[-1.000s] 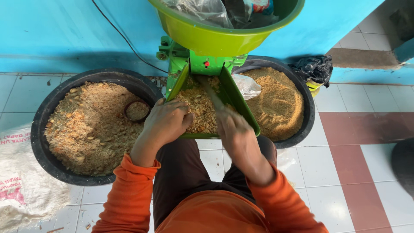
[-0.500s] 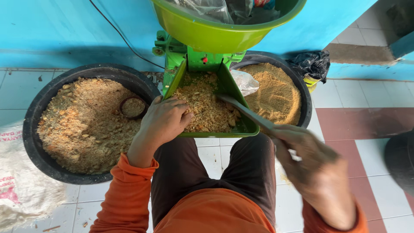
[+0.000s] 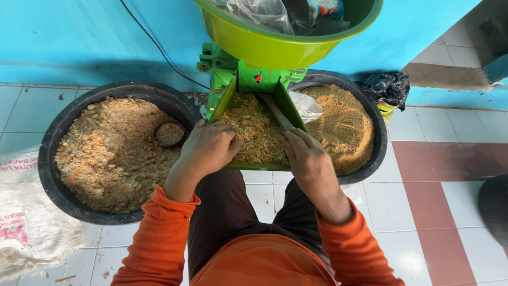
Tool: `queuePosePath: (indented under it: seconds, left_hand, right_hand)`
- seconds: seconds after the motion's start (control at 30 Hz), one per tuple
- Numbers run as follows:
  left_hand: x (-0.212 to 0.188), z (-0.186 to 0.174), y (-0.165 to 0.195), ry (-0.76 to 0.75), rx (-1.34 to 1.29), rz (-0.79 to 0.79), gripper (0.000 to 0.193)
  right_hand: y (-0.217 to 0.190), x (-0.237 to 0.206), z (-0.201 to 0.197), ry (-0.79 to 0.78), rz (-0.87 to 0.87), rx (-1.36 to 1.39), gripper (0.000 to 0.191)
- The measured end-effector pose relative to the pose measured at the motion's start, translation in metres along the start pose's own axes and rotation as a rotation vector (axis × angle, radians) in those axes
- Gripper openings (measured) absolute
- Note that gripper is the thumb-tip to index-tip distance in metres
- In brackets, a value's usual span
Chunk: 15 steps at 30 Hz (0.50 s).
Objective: The person sits on the floor beside a small electric grinding machine and scoops crushed blocky material from a large basin into the machine's tray using a small bowl and a scoop. Ground powder collects in a basin beside the machine as the person repeatedly feeds and stirs the material.
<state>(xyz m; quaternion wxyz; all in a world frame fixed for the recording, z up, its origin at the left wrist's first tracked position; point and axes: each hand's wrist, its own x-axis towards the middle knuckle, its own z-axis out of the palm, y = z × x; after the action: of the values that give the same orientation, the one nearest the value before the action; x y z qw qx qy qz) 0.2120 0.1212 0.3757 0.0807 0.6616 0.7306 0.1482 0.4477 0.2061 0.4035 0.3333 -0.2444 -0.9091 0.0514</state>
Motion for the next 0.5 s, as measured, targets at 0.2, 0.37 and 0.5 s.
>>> queuePosePath:
  seconds: [0.2,0.37,0.5]
  left_hand:
    - [0.0,0.004,-0.002,0.172,-0.066,0.076,0.029]
    - [-0.001,0.003,-0.001,0.059,-0.045,0.017,0.03]
    - [-0.001,0.004,-0.002,0.19,-0.044,0.08,0.028]
  right_hand:
    - [-0.033,-0.011,-0.04,0.054,0.039,0.042,0.017]
    - [-0.02,0.011,-0.004,0.068,-0.07,-0.046,0.018]
    - [-0.009,0.005,-0.004,0.088,-0.083,-0.058,0.018]
